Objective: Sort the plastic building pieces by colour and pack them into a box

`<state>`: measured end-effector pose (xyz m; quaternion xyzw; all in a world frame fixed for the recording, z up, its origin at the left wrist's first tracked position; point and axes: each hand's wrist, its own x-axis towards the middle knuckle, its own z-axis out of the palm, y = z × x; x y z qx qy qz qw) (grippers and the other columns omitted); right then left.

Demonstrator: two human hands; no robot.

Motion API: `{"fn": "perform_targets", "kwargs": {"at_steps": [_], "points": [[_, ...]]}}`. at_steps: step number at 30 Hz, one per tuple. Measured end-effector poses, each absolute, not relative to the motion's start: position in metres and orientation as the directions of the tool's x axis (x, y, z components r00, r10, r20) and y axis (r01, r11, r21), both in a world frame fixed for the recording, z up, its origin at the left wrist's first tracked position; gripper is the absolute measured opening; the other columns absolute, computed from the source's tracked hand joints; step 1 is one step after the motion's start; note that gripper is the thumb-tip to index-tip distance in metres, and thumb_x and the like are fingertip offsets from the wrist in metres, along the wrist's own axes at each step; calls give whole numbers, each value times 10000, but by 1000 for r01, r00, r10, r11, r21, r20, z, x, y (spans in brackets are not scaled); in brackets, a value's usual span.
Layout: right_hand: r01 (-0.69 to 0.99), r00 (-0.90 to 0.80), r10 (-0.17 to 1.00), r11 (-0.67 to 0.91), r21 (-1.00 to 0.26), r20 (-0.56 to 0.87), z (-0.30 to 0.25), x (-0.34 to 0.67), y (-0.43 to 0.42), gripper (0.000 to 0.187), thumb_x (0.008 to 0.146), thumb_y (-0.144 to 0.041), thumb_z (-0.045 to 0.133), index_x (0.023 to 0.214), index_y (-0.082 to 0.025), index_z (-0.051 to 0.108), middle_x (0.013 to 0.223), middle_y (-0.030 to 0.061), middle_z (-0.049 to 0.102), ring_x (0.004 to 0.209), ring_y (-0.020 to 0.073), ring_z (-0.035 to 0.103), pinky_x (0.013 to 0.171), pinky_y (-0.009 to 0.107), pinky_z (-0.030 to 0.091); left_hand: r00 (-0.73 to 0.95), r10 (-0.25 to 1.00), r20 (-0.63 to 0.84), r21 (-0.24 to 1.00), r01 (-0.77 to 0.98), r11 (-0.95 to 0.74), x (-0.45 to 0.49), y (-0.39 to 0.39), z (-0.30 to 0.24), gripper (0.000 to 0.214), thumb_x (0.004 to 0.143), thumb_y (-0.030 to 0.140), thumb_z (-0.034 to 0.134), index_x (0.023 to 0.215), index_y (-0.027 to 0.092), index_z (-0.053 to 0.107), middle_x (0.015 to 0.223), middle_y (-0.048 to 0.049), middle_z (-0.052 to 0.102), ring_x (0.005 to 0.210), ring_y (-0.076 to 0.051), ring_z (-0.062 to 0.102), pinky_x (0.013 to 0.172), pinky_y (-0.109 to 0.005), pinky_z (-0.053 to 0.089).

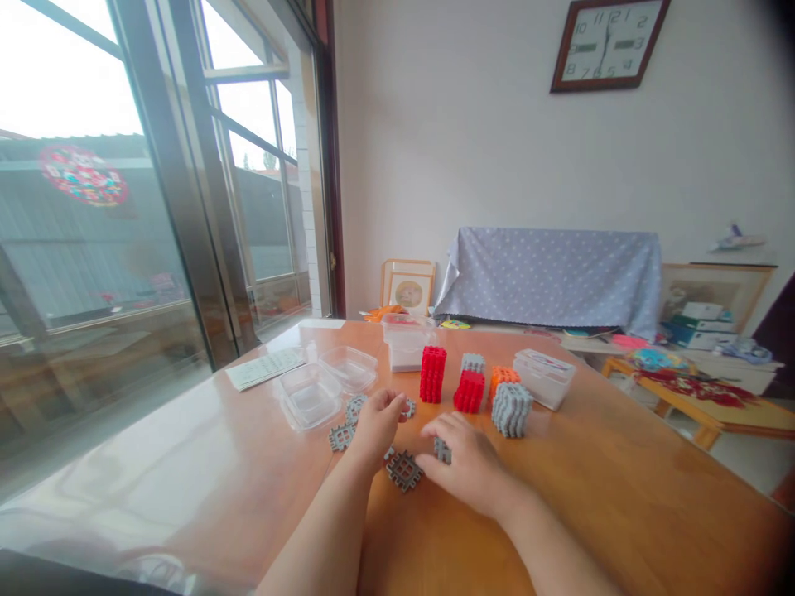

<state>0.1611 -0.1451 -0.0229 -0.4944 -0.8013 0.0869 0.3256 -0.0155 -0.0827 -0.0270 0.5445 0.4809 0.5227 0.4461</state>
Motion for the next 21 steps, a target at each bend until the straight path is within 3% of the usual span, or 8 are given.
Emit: {"fn": "perform_targets", "kwargs": {"at_steps": [5, 9, 12, 14, 16, 19, 21], "points": [[783, -445, 842, 531, -324, 304, -26, 131, -165, 328, 745, -497, 756, 981, -279, 687, 1008, 21, 678, 1004, 254, 576, 851, 351, 423, -9, 989, 145, 989, 34, -145, -14, -82, -29, 271, 804, 432, 643, 813, 161, 630, 779, -67, 700, 664, -153, 619, 606, -259, 429], [838, -419, 866, 484, -250, 274, -30, 128, -163, 173, 856, -387, 631, 948, -259, 701, 962, 34, 704, 977, 238, 598, 841, 336, 413, 16, 991, 136, 990, 24, -136, -13, -82, -30, 274, 808, 436, 642, 814, 163, 631, 788, -67, 706, 659, -146, 612, 602, -252, 424], [847, -391, 867, 470, -249, 308, -30, 135, -156, 239, 940, -320, 491, 858, -236, 699, 869, 50, 712, 897, 213, 615, 806, 314, 407, 35, 993, 115, 992, 42, -117, -12, -82, -30, 286, 813, 451, 637, 821, 165, 628, 810, -71, 712, 674, -149, 614, 604, -251, 420], [829, -339, 863, 462, -314, 374, -30, 142, -150, 306, 976, -321, 428, 836, -232, 685, 850, 56, 709, 855, 201, 618, 771, 296, 404, 51, 993, 108, 993, 49, -110, -11, -83, -29, 306, 806, 470, 648, 827, 166, 626, 828, -75, 715, 685, -154, 618, 608, -253, 422], [765, -229, 864, 445, -466, 449, -31, 151, -142, 352, 1001, -380, 390, 853, -238, 675, 820, 46, 699, 795, 192, 615, 719, 278, 406, 73, 992, 106, 992, 53, -110, -10, -84, -28, 334, 802, 499, 651, 822, 166, 627, 833, -74, 712, 691, -157, 620, 610, -256, 420], [539, 2, 895, 375, -754, 447, -36, 165, -129, 455, 981, -559, 389, 864, -223, 672, 722, 27, 665, 666, 186, 584, 627, 271, 426, 132, 988, 82, 996, 28, -87, -8, -87, -26, 372, 803, 539, 638, 825, 167, 647, 840, -69, 704, 717, -164, 632, 615, -257, 415], [359, 110, 915, 329, -874, 389, -39, 172, -121, 500, 930, -645, 437, 895, -211, 682, 735, 32, 672, 688, 203, 601, 629, 286, 477, 190, 980, 52, 999, -25, -48, -5, -90, -25, 377, 797, 540, 641, 859, 170, 670, 867, -68, 699, 747, -170, 646, 619, -258, 414]]}}
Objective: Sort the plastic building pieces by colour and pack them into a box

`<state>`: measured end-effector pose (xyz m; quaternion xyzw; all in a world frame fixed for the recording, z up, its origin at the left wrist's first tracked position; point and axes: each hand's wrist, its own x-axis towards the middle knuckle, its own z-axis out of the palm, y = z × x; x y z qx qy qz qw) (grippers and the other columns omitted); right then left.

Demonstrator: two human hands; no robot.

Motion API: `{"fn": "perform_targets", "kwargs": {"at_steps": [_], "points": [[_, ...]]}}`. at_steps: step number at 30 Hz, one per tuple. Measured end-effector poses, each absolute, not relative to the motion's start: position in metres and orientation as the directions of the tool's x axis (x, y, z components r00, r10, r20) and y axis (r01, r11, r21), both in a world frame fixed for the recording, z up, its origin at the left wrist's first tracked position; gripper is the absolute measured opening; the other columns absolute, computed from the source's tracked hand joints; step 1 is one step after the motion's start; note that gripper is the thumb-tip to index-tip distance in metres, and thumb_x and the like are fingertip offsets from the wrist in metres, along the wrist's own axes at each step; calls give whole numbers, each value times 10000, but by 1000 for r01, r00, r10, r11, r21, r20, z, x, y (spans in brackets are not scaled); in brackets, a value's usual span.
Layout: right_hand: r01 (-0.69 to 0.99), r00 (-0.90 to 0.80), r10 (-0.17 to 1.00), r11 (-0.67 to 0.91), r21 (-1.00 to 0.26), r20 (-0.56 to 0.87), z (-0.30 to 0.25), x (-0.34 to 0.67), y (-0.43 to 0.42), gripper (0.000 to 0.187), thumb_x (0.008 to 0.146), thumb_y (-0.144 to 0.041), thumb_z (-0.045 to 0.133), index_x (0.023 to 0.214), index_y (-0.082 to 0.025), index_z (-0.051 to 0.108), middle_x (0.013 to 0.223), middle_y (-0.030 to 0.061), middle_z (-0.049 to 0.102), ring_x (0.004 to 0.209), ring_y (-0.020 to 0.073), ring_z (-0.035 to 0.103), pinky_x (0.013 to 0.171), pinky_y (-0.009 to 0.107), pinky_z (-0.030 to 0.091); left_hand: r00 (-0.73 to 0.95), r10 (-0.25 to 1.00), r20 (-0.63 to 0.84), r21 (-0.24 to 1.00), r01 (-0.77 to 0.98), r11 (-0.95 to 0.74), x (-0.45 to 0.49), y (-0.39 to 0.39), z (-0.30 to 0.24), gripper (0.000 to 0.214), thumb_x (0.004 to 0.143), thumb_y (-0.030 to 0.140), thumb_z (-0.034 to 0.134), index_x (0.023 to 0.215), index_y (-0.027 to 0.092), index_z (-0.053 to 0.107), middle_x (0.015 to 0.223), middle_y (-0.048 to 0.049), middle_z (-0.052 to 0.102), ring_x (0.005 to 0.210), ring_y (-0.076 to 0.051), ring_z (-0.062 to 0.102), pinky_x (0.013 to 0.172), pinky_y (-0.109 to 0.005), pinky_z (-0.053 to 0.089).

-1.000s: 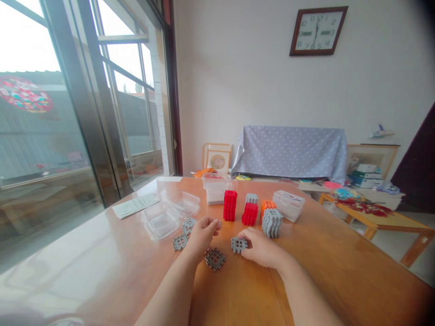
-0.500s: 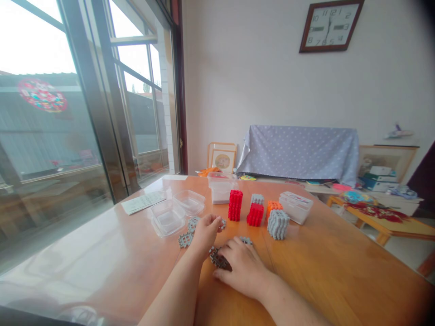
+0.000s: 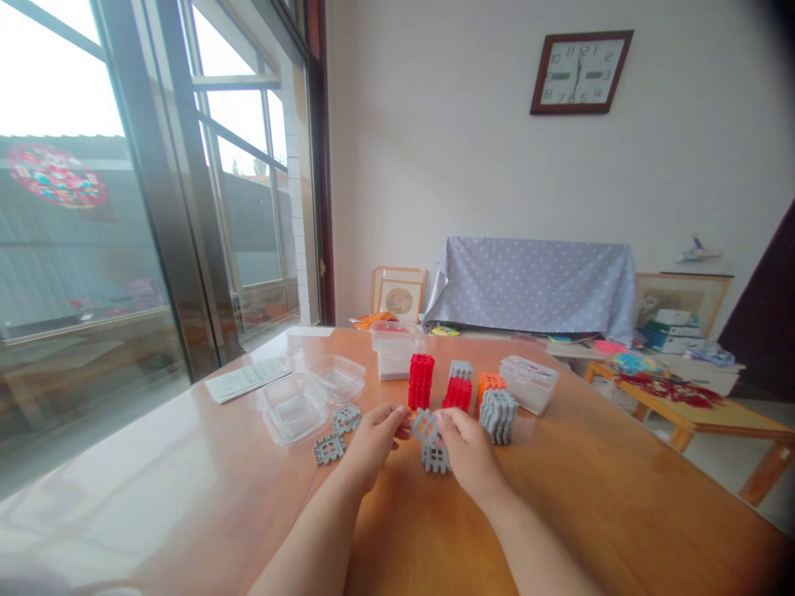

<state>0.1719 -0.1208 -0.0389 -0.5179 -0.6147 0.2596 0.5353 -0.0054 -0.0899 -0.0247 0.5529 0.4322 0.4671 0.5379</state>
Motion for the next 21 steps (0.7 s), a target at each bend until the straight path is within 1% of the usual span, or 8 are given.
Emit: {"fn": "perform_targets", "kwargs": {"at_steps": [2, 3, 9, 12, 14, 16, 19, 21], "points": [[237, 159, 926, 303, -923, 344, -42, 176, -115, 513, 895, -673, 482, 937, -206, 690, 763, 40, 682, 738, 222, 627, 664, 310, 523, 247, 968, 38, 996, -89, -16, -3, -92, -23, 362, 796, 523, 652, 878, 171, 679, 883, -64, 691, 755, -166, 649, 616, -256, 411], [206, 168, 928, 297, -932, 333, -43, 178, -114, 511, 891, -671, 493, 953, -206, 693, 764, 40, 682, 749, 225, 634, 679, 319, 535, 271, 962, 39, 993, -116, -8, -2, -94, -23, 346, 796, 508, 659, 875, 171, 678, 876, -60, 685, 749, -161, 646, 613, -254, 408], [217, 155, 934, 287, -933, 323, -43, 177, -115, 505, 893, -656, 508, 985, -204, 716, 734, 35, 683, 703, 216, 634, 681, 338, 543, 347, 935, 79, 984, -177, -17, -2, -96, -22, 239, 769, 368, 704, 888, 162, 689, 815, -53, 677, 705, -128, 593, 636, -242, 416], [201, 176, 930, 287, -937, 322, -39, 176, -117, 513, 869, -659, 543, 1002, -194, 714, 811, 57, 722, 791, 242, 665, 728, 351, 541, 330, 942, 65, 980, -198, 1, -1, -95, -24, 226, 746, 350, 721, 847, 153, 675, 758, -42, 654, 675, -123, 579, 639, -246, 425], [176, 199, 924, 294, -940, 326, -37, 176, -117, 501, 858, -642, 571, 1038, -192, 698, 931, 79, 740, 880, 254, 676, 781, 358, 537, 306, 951, 47, 974, -225, 25, 0, -94, -25, 245, 723, 353, 743, 840, 156, 655, 748, -32, 645, 667, -122, 582, 650, -252, 438], [137, 196, 929, 289, -947, 312, -37, 176, -117, 483, 852, -606, 601, 1093, -193, 666, 1000, 88, 736, 917, 251, 678, 797, 355, 536, 279, 960, 26, 965, -258, 49, 1, -94, -25, 304, 693, 348, 772, 893, 166, 634, 774, -26, 651, 662, -122, 593, 664, -262, 454], [89, 166, 946, 266, -960, 277, -40, 176, -115, 454, 843, -537, 636, 1130, -186, 621, 902, 63, 728, 824, 227, 683, 744, 340, 537, 282, 959, 0, 958, -276, 81, 2, -97, -22, 450, 659, 330, 803, 1036, 189, 600, 812, -21, 660, 669, -133, 619, 676, -275, 468], [87, 149, 951, 260, -962, 271, -43, 178, -113, 414, 838, -505, 642, 1097, -182, 623, 852, 48, 720, 777, 217, 678, 724, 335, 534, 316, 949, -9, 968, -235, 87, 2, -99, -21, 481, 661, 345, 804, 1071, 198, 598, 816, -22, 664, 686, -141, 632, 660, -263, 456]]}}
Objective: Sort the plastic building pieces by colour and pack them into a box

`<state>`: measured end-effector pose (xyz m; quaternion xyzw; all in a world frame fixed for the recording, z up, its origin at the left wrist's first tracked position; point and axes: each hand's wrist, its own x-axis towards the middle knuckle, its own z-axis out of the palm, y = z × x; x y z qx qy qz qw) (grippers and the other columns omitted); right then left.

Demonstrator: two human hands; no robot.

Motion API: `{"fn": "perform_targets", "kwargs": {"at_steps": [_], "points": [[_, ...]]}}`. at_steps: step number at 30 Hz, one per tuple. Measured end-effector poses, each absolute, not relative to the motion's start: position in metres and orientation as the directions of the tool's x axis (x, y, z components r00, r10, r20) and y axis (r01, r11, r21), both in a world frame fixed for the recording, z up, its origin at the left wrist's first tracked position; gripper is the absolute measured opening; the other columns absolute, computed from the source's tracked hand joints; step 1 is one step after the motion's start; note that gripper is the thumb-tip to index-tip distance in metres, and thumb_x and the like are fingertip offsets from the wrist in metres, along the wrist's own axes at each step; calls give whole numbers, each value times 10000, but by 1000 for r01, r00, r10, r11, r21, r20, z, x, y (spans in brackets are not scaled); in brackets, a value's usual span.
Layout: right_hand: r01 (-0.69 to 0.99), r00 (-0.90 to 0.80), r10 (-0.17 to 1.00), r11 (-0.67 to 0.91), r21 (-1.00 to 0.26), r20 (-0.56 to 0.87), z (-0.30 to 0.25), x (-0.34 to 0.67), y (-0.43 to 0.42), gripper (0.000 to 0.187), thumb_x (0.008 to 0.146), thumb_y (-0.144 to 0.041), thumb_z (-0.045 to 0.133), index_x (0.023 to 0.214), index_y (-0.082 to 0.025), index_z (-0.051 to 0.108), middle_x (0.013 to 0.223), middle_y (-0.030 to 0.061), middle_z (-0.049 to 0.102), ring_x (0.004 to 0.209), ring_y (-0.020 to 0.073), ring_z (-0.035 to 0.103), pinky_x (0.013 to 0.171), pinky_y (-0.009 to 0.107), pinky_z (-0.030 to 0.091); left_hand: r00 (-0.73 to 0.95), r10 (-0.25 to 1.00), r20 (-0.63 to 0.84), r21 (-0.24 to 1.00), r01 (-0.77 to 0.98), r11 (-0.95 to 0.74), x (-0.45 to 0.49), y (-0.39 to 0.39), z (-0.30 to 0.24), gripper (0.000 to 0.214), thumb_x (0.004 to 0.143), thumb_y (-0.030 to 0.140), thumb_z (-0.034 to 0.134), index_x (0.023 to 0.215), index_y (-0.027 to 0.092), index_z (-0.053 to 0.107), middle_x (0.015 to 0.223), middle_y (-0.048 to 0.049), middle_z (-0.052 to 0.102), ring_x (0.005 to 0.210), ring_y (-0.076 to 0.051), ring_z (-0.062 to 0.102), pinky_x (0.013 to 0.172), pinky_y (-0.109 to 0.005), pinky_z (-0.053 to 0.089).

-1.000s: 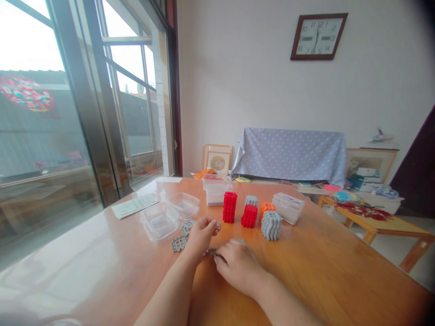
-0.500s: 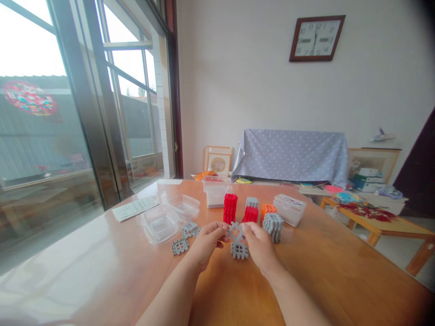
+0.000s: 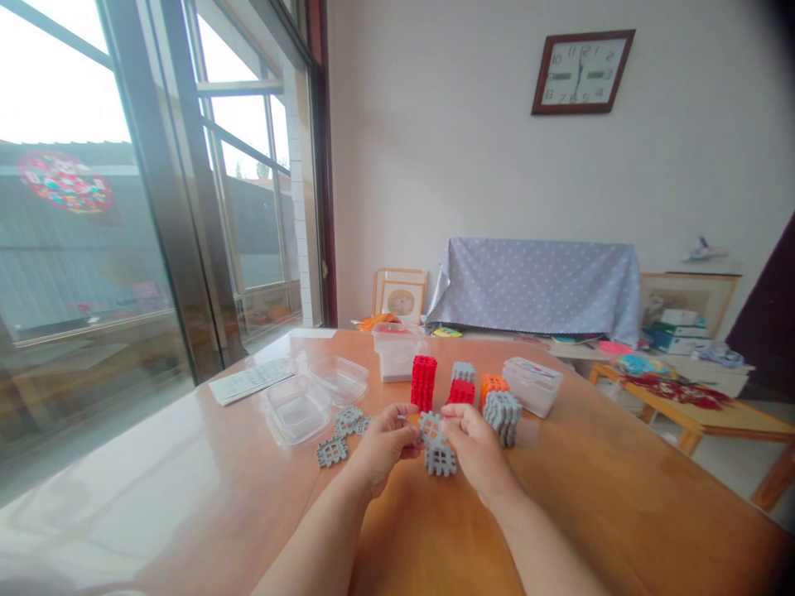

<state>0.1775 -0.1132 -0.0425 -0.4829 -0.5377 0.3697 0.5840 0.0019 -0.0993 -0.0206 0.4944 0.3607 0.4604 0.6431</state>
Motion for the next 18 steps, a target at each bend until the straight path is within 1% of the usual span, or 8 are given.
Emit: {"fn": "perform_targets", "kwargs": {"at_steps": [2, 5, 8, 11, 14, 16, 18], "points": [[121, 140, 950, 265, -957, 281, -44, 179, -111, 384, 839, -499, 634, 1059, -184, 643, 868, 54, 727, 793, 223, 681, 731, 342, 536, 347, 938, -6, 983, -168, 68, 1, -101, -20, 409, 693, 395, 782, 1010, 196, 618, 788, -20, 660, 690, -138, 629, 617, -236, 420], [245, 136, 932, 296, -923, 335, -45, 181, -111, 376, 858, -497, 613, 1065, -191, 678, 961, 78, 739, 889, 242, 686, 814, 372, 536, 340, 940, 1, 993, -110, 38, 1, -100, -22, 323, 726, 447, 747, 850, 186, 602, 724, -10, 639, 630, -117, 601, 541, -213, 349], [434, 106, 896, 349, -831, 431, -43, 182, -113, 380, 861, -471, 619, 1126, -207, 686, 1096, 93, 708, 985, 244, 666, 912, 392, 515, 308, 951, -28, 990, -126, 70, 2, -97, -26, 318, 706, 415, 759, 797, 181, 565, 694, -5, 628, 587, -114, 594, 521, -216, 336], [589, 3, 869, 397, -704, 494, -41, 180, -117, 492, 816, -462, 687, 1249, -232, 640, 1200, 94, 652, 1085, 256, 624, 962, 396, 494, 302, 952, -48, 980, -170, 103, 3, -96, -29, 309, 707, 388, 765, 807, 180, 559, 674, 1, 621, 600, -117, 599, 555, -223, 376], [651, -72, 861, 423, -630, 503, -41, 179, -119, 611, 774, -454, 738, 1326, -240, 589, 1231, 97, 628, 1156, 272, 591, 997, 402, 475, 333, 942, -49, 975, -190, 118, 2, -97, -28, 323, 695, 394, 785, 795, 178, 566, 672, 5, 621, 600, -112, 591, 564, -225, 376], [658, -93, 864, 427, -620, 495, -41, 181, -117, 588, 787, -402, 721, 1335, -240, 582, 1230, 94, 632, 1157, 267, 593, 1007, 402, 469, 368, 929, -43, 978, -175, 114, 1, -98, -27, 345, 694, 429, 792, 789, 175, 578, 697, -10, 641, 632, -124, 611, 576, -229, 379], [660, -100, 865, 428, -618, 492, -43, 185, -115, 557, 792, -313, 687, 1334, -244, 580, 1236, 86, 639, 1170, 260, 586, 1024, 406, 454, 381, 924, -30, 985, -147, 93, -1, -98, -26, 367, 712, 481, 775, 809, 172, 601, 766, -42, 679, 697, -143, 639, 605, -235, 393]]}}
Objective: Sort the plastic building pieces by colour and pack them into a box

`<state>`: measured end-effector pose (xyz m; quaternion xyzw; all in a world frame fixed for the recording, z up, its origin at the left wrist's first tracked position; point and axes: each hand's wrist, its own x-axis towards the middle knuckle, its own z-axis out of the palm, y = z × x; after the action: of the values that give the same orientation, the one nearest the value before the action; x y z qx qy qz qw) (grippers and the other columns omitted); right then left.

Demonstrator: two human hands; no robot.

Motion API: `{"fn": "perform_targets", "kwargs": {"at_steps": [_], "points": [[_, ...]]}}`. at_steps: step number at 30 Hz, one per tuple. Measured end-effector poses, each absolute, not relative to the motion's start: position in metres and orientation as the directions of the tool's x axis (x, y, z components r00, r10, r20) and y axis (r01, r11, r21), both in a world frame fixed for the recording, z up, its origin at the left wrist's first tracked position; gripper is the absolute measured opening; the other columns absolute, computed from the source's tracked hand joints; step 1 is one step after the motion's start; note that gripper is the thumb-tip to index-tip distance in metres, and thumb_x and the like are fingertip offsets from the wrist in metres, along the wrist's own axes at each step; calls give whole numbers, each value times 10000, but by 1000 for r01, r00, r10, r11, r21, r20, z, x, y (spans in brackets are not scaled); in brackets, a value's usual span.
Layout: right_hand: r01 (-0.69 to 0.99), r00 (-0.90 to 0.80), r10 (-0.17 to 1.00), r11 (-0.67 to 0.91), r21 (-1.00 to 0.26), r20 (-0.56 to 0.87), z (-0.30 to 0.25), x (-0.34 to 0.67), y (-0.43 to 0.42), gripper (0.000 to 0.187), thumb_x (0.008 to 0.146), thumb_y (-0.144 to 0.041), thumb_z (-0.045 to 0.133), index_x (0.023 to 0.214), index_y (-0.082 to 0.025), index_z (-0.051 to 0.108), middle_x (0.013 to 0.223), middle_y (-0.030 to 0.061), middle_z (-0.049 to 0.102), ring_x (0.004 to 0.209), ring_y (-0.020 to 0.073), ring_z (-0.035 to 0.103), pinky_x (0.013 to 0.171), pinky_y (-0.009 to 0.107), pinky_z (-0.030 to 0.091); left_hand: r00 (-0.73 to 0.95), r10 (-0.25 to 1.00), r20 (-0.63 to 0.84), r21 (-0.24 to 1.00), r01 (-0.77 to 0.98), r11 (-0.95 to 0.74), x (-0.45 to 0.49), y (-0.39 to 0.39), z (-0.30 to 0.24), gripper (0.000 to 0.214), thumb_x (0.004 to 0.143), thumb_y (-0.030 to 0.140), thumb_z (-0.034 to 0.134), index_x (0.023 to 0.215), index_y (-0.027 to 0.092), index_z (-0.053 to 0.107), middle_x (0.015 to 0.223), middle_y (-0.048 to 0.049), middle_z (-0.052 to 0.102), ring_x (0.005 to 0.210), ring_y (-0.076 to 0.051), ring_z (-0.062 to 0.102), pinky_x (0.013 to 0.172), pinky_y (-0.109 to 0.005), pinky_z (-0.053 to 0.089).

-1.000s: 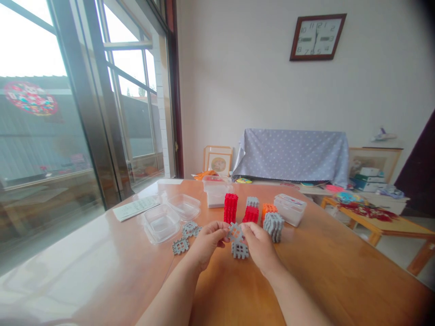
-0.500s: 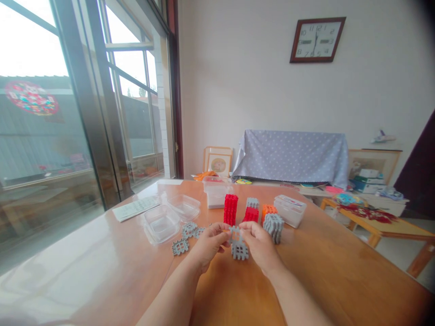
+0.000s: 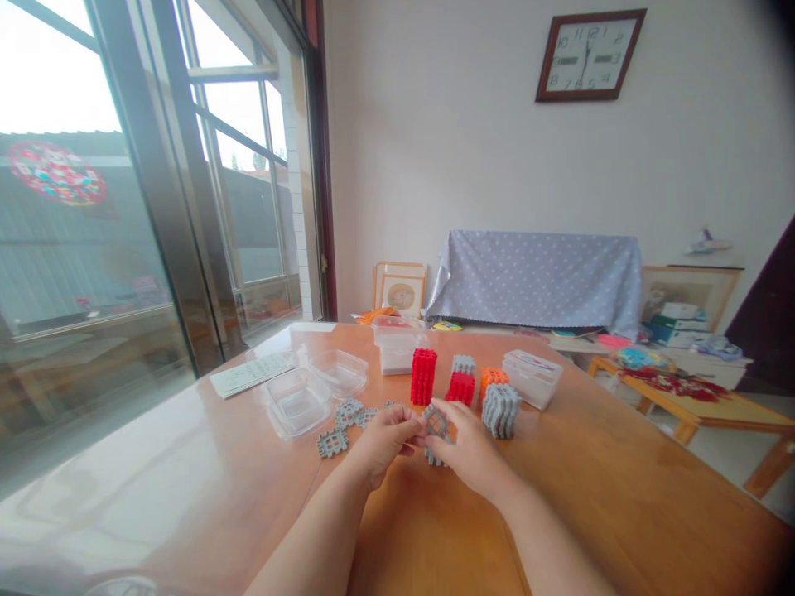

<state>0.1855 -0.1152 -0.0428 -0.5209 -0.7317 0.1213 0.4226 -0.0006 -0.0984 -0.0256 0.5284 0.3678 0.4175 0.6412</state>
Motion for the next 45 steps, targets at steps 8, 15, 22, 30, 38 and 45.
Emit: {"fn": "perform_targets", "kwargs": {"at_steps": [8, 15, 22, 30, 38, 45], "points": [[696, -178, 937, 336, -635, 300, -48, 207, -113, 695, 665, -107, 591, 1349, -227, 575, 1293, 92, 633, 1211, 259, 552, 1063, 410, 406, 123, 991, 58, 998, 26, -62, -11, -87, -28, 311, 789, 486, 668, 816, 181, 611, 849, -80, 719, 750, -172, 634, 645, -269, 418], [719, -289, 938, 345, -603, 193, -51, 205, -118, 726, 622, -89, 588, 1327, -264, 595, 1266, 76, 644, 1205, 255, 561, 1032, 369, 415, 46, 990, 134, 987, 85, -137, -15, -80, -30, 276, 789, 456, 649, 792, 180, 636, 790, -75, 710, 705, -173, 611, 618, -267, 409], [711, -242, 951, 310, -632, 195, -52, 203, -116, 654, 672, -230, 697, 1318, -247, 594, 1249, 82, 656, 1169, 273, 567, 1005, 382, 408, 36, 986, 160, 977, 135, -163, -16, -75, -37, 243, 785, 425, 641, 778, 182, 633, 758, -62, 698, 692, -179, 617, 633, -276, 419], [798, -256, 946, 324, -509, 200, -55, 200, -113, 481, 698, -236, 657, 1178, -253, 646, 1115, 49, 665, 1071, 246, 570, 927, 319, 401, 140, 975, 171, 947, 250, -202, -7, -80, -41, 270, 795, 431, 629, 801, 161, 623, 711, -28, 652, 661, -157, 593, 617, -252, 417], [822, -269, 943, 332, -463, 197, -58, 201, -113, 553, 700, -261, 649, 1249, -256, 589, 1163, 59, 623, 1104, 255, 543, 926, 320, 389, 200, 964, 177, 907, 348, -239, -1, -78, -53, 192, 825, 370, 611, 807, 179, 614, 694, -12, 636, 650, -145, 575, 604, -235, 395], [892, -227, 955, 282, -354, 189, -46, 195, -118, 401, 660, -278, 648, 1057, -220, 636, 1049, 81, 621, 1042, 271, 559, 861, 323, 402, 320, 922, 217, 857, 390, -337, 9, -80, -59, 175, 868, 340, 549, 883, 175, 605, 729, -17, 646, 659, -152, 588, 608, -245, 396]]}}
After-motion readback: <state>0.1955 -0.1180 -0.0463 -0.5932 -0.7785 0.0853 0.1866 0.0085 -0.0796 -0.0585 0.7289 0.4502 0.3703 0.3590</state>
